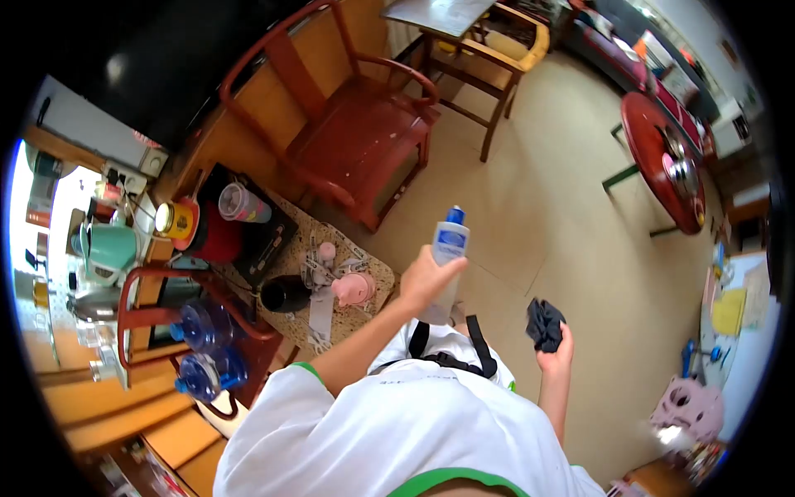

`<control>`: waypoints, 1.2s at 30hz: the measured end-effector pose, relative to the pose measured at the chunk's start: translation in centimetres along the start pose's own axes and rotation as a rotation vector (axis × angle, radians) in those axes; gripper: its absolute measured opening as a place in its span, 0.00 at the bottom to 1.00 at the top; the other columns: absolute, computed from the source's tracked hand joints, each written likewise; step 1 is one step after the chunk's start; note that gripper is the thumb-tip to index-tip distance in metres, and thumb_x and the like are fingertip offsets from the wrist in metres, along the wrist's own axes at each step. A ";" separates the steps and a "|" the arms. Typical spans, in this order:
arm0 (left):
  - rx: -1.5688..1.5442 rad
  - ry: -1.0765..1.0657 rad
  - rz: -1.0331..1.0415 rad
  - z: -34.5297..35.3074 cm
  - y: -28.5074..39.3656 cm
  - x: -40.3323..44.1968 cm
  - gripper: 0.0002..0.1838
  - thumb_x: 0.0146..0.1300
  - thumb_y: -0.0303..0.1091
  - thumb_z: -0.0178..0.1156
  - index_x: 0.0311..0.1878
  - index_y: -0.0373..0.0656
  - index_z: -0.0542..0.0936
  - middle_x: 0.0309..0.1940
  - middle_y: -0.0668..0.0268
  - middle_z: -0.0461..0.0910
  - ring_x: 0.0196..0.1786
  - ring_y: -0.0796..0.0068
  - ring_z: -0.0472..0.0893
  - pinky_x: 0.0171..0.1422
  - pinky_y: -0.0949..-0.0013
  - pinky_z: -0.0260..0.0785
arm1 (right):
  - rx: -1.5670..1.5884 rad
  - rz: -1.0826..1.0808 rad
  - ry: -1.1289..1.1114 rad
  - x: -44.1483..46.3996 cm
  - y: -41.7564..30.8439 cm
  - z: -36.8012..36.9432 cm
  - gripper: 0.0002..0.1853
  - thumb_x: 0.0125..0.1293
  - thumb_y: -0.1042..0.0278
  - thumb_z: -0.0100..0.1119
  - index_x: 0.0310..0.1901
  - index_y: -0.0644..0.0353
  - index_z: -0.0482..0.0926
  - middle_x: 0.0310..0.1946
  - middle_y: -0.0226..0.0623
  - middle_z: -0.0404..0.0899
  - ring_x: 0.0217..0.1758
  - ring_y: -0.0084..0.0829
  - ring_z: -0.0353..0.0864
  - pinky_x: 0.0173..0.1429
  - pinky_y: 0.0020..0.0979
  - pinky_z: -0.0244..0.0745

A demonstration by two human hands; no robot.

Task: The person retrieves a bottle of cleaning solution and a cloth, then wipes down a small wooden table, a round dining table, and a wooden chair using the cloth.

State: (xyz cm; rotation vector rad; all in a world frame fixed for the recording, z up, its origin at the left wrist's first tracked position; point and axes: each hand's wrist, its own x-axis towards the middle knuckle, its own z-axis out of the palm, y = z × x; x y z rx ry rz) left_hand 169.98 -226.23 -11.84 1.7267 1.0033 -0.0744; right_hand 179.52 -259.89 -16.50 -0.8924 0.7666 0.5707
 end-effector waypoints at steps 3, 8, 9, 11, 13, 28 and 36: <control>-0.066 0.072 -0.128 -2.0 0.3 6.8 0.39 0.48 0.64 0.63 0.49 0.36 0.75 0.43 0.49 0.83 0.47 0.55 0.83 0.51 0.58 0.73 | -0.170 -0.011 -0.134 4.8 -3.9 10.6 0.17 0.65 0.63 0.54 0.52 0.61 0.78 0.48 0.37 0.83 0.48 0.35 0.84 0.51 0.34 0.80; -0.062 -0.049 -0.233 -5.9 0.5 19.8 0.40 0.47 0.65 0.63 0.49 0.33 0.76 0.43 0.48 0.83 0.46 0.54 0.84 0.51 0.58 0.73 | -0.446 -0.081 -0.163 10.2 -5.5 23.6 0.15 0.63 0.65 0.59 0.51 0.59 0.77 0.44 0.35 0.82 0.44 0.33 0.84 0.50 0.32 0.81; -0.046 -0.002 -0.227 -6.0 0.1 23.1 0.41 0.46 0.65 0.64 0.49 0.33 0.77 0.43 0.48 0.83 0.46 0.54 0.84 0.51 0.58 0.73 | -0.461 -0.110 -0.144 11.0 -4.8 26.1 0.14 0.63 0.64 0.59 0.48 0.58 0.77 0.40 0.32 0.82 0.40 0.31 0.83 0.46 0.33 0.81; -0.097 0.022 -0.245 -7.6 0.6 28.2 0.41 0.45 0.65 0.64 0.49 0.33 0.78 0.43 0.48 0.83 0.46 0.54 0.84 0.51 0.58 0.73 | -0.458 -0.019 -0.163 13.4 -3.2 28.7 0.14 0.63 0.65 0.59 0.49 0.58 0.75 0.44 0.32 0.80 0.45 0.29 0.80 0.49 0.33 0.78; -0.200 0.083 -0.333 -9.1 0.1 32.6 0.42 0.45 0.65 0.65 0.49 0.33 0.78 0.43 0.48 0.83 0.45 0.54 0.84 0.51 0.58 0.74 | -0.513 0.164 -0.111 15.8 -3.0 30.2 0.14 0.63 0.67 0.58 0.50 0.58 0.74 0.48 0.33 0.78 0.51 0.29 0.79 0.56 0.33 0.75; -0.493 0.537 -0.762 -9.6 -6.2 27.0 0.38 0.51 0.63 0.65 0.48 0.34 0.73 0.39 0.49 0.82 0.43 0.51 0.83 0.49 0.56 0.72 | -1.321 0.276 -0.440 29.0 11.7 57.4 0.20 0.64 0.69 0.58 0.58 0.59 0.73 0.47 0.34 0.77 0.51 0.24 0.76 0.55 0.25 0.71; -0.577 0.805 -0.528 -2.4 -3.0 32.0 0.40 0.45 0.35 0.76 0.59 0.36 0.64 0.50 0.50 0.75 0.53 0.54 0.77 0.57 0.59 0.69 | -1.832 -0.751 -1.250 42.0 22.2 57.6 0.30 0.62 0.62 0.64 0.66 0.51 0.69 0.69 0.43 0.63 0.68 0.43 0.65 0.71 0.41 0.58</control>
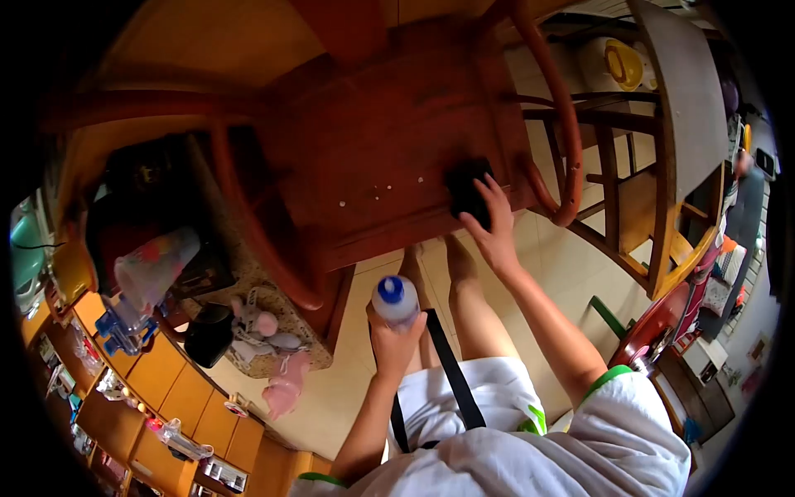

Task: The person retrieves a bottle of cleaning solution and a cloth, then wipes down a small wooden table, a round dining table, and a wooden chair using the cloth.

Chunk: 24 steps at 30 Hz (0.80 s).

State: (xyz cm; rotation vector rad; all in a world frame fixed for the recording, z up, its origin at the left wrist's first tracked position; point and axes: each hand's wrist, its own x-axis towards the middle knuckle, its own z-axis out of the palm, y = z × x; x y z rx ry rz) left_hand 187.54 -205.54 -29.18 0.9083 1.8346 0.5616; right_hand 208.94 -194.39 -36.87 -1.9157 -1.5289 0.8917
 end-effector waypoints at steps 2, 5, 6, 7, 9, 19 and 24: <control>-0.108 -0.059 -0.088 1.4 -1.3 -0.8 0.34 0.51 0.26 0.70 0.61 0.37 0.67 0.54 0.59 0.72 0.55 0.66 0.75 0.61 0.65 0.67 | -0.232 0.041 -0.174 1.1 2.4 1.8 0.33 0.61 0.55 0.64 0.68 0.48 0.67 0.75 0.45 0.51 0.75 0.53 0.51 0.76 0.52 0.43; -0.176 -0.018 -0.121 2.5 -1.6 -1.1 0.30 0.51 0.24 0.70 0.58 0.36 0.70 0.53 0.60 0.73 0.54 0.68 0.75 0.59 0.66 0.69 | -0.346 -0.174 -0.176 3.9 5.7 5.0 0.34 0.62 0.50 0.61 0.70 0.44 0.65 0.76 0.45 0.45 0.78 0.57 0.41 0.77 0.57 0.37; -0.179 -0.014 -0.135 2.7 -1.5 -1.2 0.30 0.51 0.24 0.70 0.58 0.36 0.70 0.53 0.60 0.73 0.54 0.68 0.75 0.59 0.66 0.69 | -0.349 -0.174 -0.192 5.1 6.8 5.6 0.34 0.62 0.50 0.61 0.70 0.44 0.65 0.76 0.45 0.45 0.78 0.57 0.41 0.77 0.57 0.37; -0.234 -0.004 -0.154 2.9 -1.3 -1.2 0.30 0.52 0.24 0.69 0.58 0.37 0.69 0.53 0.60 0.73 0.54 0.68 0.75 0.59 0.65 0.69 | -0.421 -0.296 -0.202 6.8 7.9 6.1 0.33 0.63 0.52 0.61 0.70 0.44 0.65 0.76 0.45 0.46 0.78 0.57 0.42 0.77 0.57 0.39; -0.338 0.034 -0.215 3.3 -1.8 -1.4 0.31 0.52 0.23 0.69 0.59 0.38 0.68 0.53 0.61 0.73 0.55 0.70 0.75 0.59 0.65 0.69 | -0.477 -0.410 -0.077 12.1 8.6 7.4 0.31 0.64 0.56 0.61 0.69 0.44 0.66 0.75 0.46 0.49 0.77 0.57 0.45 0.77 0.56 0.41; -0.492 0.120 -0.305 4.2 -2.5 -2.5 0.35 0.49 0.22 0.71 0.60 0.40 0.67 0.53 0.62 0.72 0.55 0.69 0.74 0.60 0.66 0.69 | -0.366 -0.420 0.134 17.6 -1.0 18.7 0.25 0.70 0.63 0.50 0.68 0.49 0.67 0.70 0.47 0.60 0.72 0.51 0.57 0.74 0.52 0.52; -0.387 0.053 -0.206 2.8 -0.4 -2.8 0.34 0.50 0.22 0.72 0.60 0.39 0.66 0.54 0.61 0.71 0.56 0.69 0.74 0.61 0.65 0.69 | -0.282 -0.745 -0.437 8.0 2.0 12.9 0.25 0.68 0.65 0.49 0.67 0.52 0.68 0.68 0.49 0.63 0.71 0.51 0.60 0.73 0.50 0.54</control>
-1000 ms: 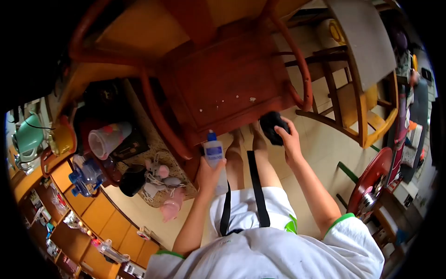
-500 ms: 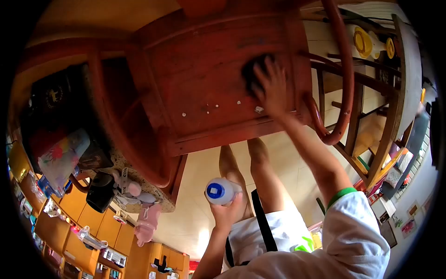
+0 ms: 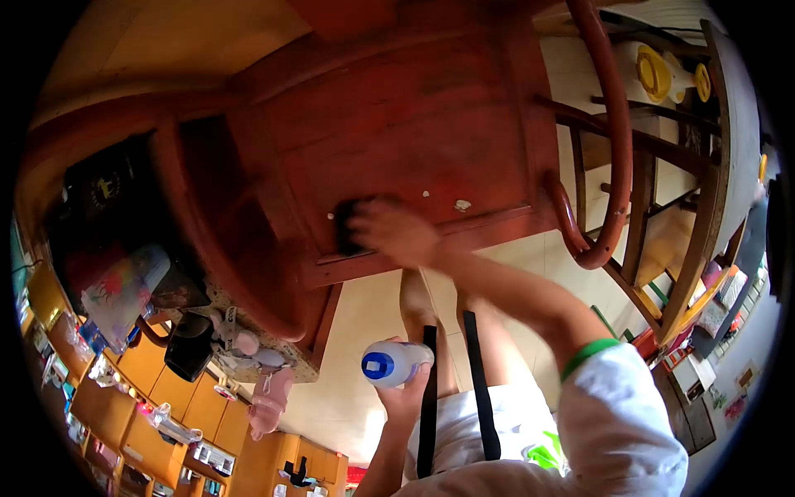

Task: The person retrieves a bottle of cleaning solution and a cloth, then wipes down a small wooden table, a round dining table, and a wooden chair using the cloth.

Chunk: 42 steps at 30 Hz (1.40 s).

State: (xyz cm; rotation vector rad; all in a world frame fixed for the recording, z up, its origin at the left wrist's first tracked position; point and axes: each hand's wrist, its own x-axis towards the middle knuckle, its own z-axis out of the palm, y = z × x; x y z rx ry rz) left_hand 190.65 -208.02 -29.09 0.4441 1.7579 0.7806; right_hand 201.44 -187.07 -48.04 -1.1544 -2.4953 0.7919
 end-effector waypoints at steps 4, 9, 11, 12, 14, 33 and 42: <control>-0.001 -0.025 -0.025 0.3 -1.3 0.0 0.33 0.51 0.22 0.71 0.60 0.38 0.66 0.54 0.60 0.72 0.56 0.69 0.75 0.61 0.65 0.69 | -0.236 0.321 0.126 0.5 11.4 -4.5 0.25 0.67 0.66 0.48 0.66 0.54 0.69 0.66 0.51 0.65 0.70 0.51 0.61 0.72 0.49 0.56; 0.113 -0.086 -0.081 0.3 -2.8 -0.2 0.34 0.50 0.25 0.73 0.59 0.37 0.65 0.52 0.60 0.74 0.54 0.70 0.77 0.60 0.67 0.70 | -0.483 0.639 0.786 9.6 13.4 -2.4 0.29 0.63 0.66 0.51 0.68 0.54 0.66 0.67 0.50 0.63 0.71 0.56 0.57 0.73 0.54 0.51; 0.144 -0.043 -0.113 -0.4 -4.1 -1.1 0.37 0.49 0.29 0.76 0.58 0.38 0.63 0.51 0.60 0.75 0.53 0.70 0.77 0.58 0.67 0.70 | -0.371 0.564 0.833 14.8 8.2 2.0 0.29 0.62 0.66 0.51 0.67 0.54 0.67 0.67 0.50 0.63 0.71 0.57 0.57 0.72 0.57 0.52; 0.173 -0.062 -0.127 -0.8 -4.5 -1.2 0.38 0.48 0.31 0.76 0.57 0.38 0.62 0.51 0.60 0.75 0.53 0.70 0.77 0.57 0.67 0.70 | -0.275 0.504 0.800 17.0 5.4 3.9 0.28 0.62 0.68 0.50 0.66 0.55 0.68 0.67 0.50 0.62 0.71 0.56 0.57 0.72 0.57 0.52; 0.142 -0.014 -0.093 -1.1 -5.2 -1.6 0.38 0.47 0.32 0.77 0.57 0.39 0.62 0.49 0.60 0.76 0.51 0.70 0.78 0.56 0.66 0.71 | -0.165 0.292 0.599 18.8 0.9 5.6 0.27 0.61 0.68 0.50 0.64 0.56 0.69 0.68 0.48 0.61 0.72 0.54 0.57 0.72 0.54 0.54; -0.015 0.051 -0.202 -3.3 -6.2 -1.3 0.33 0.49 0.23 0.72 0.60 0.40 0.68 0.53 0.63 0.74 0.55 0.71 0.77 0.58 0.67 0.71 | 0.082 0.044 0.451 17.4 -2.2 5.5 0.29 0.60 0.81 0.51 0.65 0.52 0.70 0.67 0.44 0.65 0.71 0.53 0.58 0.75 0.51 0.54; -0.064 0.116 -0.135 -2.6 -6.1 -1.2 0.32 0.50 0.27 0.71 0.59 0.38 0.69 0.52 0.61 0.74 0.54 0.71 0.76 0.59 0.66 0.70 | -0.089 -0.219 0.059 21.2 -4.1 8.4 0.37 0.53 0.81 0.60 0.67 0.48 0.68 0.69 0.37 0.63 0.74 0.49 0.55 0.76 0.44 0.56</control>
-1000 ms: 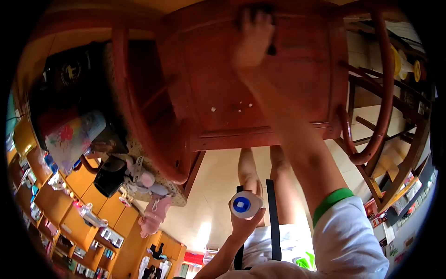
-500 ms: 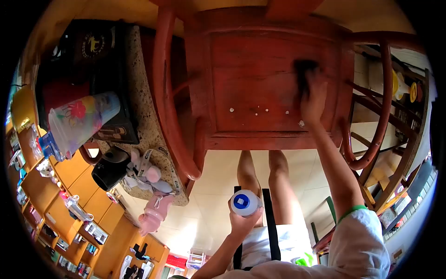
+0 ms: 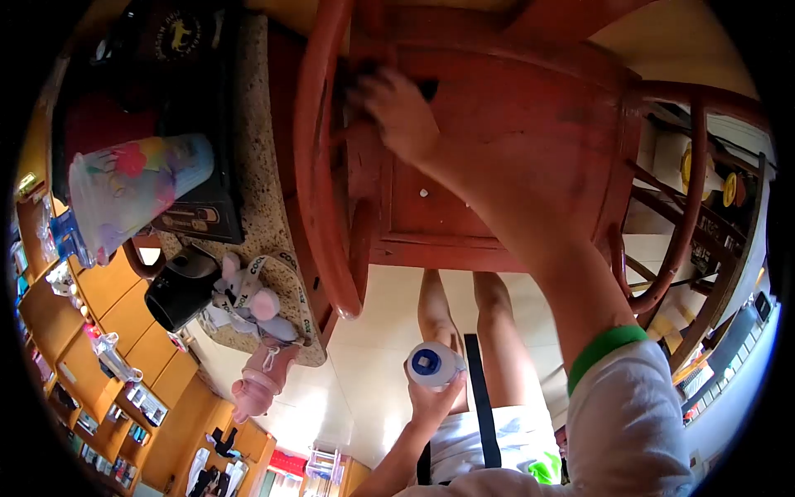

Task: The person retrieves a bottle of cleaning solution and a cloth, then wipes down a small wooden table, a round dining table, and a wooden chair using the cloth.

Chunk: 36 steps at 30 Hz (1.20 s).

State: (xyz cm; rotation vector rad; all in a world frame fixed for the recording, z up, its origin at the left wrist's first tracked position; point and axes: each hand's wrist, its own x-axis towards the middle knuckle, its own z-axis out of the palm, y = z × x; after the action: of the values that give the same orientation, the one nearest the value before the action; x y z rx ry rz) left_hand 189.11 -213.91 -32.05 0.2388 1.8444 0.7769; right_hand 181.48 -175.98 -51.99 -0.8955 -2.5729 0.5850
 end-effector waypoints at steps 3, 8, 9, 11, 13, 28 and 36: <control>0.008 -0.005 0.041 0.4 0.0 -0.8 0.32 0.51 0.28 0.71 0.59 0.38 0.69 0.51 0.62 0.74 0.53 0.72 0.77 0.59 0.66 0.69 | 0.072 -0.005 -0.117 -2.9 -0.2 -2.8 0.34 0.55 0.80 0.58 0.66 0.50 0.69 0.68 0.38 0.65 0.73 0.48 0.56 0.76 0.44 0.57; 0.010 -0.005 0.062 0.7 0.2 -0.6 0.29 0.51 0.28 0.71 0.57 0.38 0.70 0.48 0.63 0.76 0.52 0.72 0.77 0.58 0.66 0.69 | -0.175 0.163 0.197 1.9 8.4 -4.4 0.29 0.55 0.82 0.55 0.62 0.56 0.71 0.64 0.42 0.68 0.70 0.49 0.61 0.73 0.45 0.58; 0.007 -0.016 0.066 0.7 -0.3 -0.2 0.29 0.51 0.28 0.71 0.57 0.38 0.70 0.48 0.63 0.76 0.52 0.72 0.77 0.58 0.66 0.69 | -0.216 0.348 0.454 2.4 9.4 -4.9 0.29 0.52 0.84 0.55 0.59 0.58 0.73 0.62 0.43 0.70 0.67 0.51 0.63 0.70 0.46 0.61; -0.015 0.009 0.049 0.8 -1.6 -0.1 0.30 0.52 0.28 0.71 0.57 0.37 0.69 0.48 0.63 0.76 0.51 0.72 0.77 0.58 0.65 0.70 | -0.181 0.349 0.443 3.3 8.6 -2.8 0.29 0.53 0.82 0.55 0.60 0.58 0.72 0.62 0.43 0.70 0.67 0.51 0.63 0.70 0.46 0.61; 0.014 0.003 0.108 0.8 -2.1 0.5 0.30 0.52 0.28 0.71 0.57 0.37 0.69 0.49 0.62 0.75 0.52 0.72 0.77 0.58 0.65 0.70 | -0.129 0.332 0.440 5.4 7.4 -1.4 0.28 0.53 0.81 0.56 0.60 0.59 0.72 0.62 0.44 0.70 0.67 0.51 0.63 0.70 0.46 0.60; -0.112 0.025 0.030 2.0 -0.1 -1.6 0.39 0.46 0.36 0.77 0.56 0.38 0.63 0.46 0.58 0.75 0.48 0.67 0.78 0.53 0.64 0.72 | -0.145 0.401 -0.016 -20.5 -0.4 -10.3 0.28 0.59 0.80 0.51 0.64 0.61 0.67 0.69 0.49 0.59 0.74 0.57 0.52 0.76 0.52 0.52; -0.032 0.077 -0.023 0.2 -1.4 -1.1 0.39 0.48 0.36 0.76 0.57 0.36 0.62 0.46 0.57 0.76 0.48 0.68 0.79 0.52 0.65 0.72 | -0.061 0.044 0.093 -2.7 2.7 -4.2 0.29 0.61 0.80 0.55 0.65 0.56 0.68 0.69 0.43 0.63 0.72 0.48 0.58 0.75 0.44 0.56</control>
State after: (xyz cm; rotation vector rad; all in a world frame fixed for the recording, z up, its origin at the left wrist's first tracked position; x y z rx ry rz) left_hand 189.98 -215.44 -32.11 0.1686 1.9017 0.8090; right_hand 186.75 -174.69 -50.20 -0.9774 -2.5050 0.4680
